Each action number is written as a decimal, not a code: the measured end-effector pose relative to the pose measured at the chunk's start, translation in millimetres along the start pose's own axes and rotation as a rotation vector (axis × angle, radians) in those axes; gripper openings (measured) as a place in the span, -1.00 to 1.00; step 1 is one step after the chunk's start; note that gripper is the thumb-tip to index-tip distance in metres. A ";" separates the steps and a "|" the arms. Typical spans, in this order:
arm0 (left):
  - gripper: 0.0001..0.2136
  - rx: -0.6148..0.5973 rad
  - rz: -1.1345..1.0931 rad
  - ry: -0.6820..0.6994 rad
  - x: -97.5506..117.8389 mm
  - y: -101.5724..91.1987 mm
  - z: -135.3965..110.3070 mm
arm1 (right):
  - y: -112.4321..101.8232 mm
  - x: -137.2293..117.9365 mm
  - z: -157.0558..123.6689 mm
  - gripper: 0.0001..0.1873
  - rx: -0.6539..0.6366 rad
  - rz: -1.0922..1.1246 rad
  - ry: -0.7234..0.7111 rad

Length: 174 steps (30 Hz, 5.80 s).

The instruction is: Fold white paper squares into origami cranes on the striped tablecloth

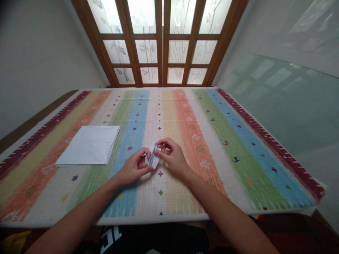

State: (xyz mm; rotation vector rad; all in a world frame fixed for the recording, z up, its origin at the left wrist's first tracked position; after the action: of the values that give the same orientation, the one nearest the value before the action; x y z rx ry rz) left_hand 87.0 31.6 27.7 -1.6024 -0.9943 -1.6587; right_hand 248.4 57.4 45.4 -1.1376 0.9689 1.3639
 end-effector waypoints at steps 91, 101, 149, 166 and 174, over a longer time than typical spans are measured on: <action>-0.92 0.003 0.630 0.299 19.5 10.6 -4.8 | -13.2 13.4 3.1 -0.86 -0.175 -0.205 0.234; -0.87 0.216 0.615 0.263 24.7 -8.6 -2.5 | -6.9 19.3 -0.4 -0.61 -0.125 0.051 0.310; -0.84 0.430 0.552 0.230 25.6 -27.3 -1.8 | 10.2 14.9 -4.7 -0.80 -0.029 -0.032 0.102; -0.79 0.395 0.465 0.193 22.0 -17.7 -2.4 | 16.2 -14.6 -12.4 -0.87 -0.043 -0.352 -0.082; -0.80 0.411 0.524 0.219 21.1 -18.6 -3.4 | 19.0 -13.8 -16.8 -0.63 -0.053 -0.404 -0.145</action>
State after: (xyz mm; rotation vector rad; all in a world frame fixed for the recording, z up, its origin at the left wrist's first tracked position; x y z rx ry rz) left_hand 68.0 39.9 46.9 -1.2365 -0.6710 -1.1512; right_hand 231.2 36.0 54.4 -1.1807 0.5625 1.1287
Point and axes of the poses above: each hand's wrist, its own z-axis towards the middle knuckle, its own y-axis out of the palm, x = y × z, the point moved 7 cm from there along z, towards the middle knuckle, and after that the axes turned 2 degrees about -z, right-handed, at the moved point
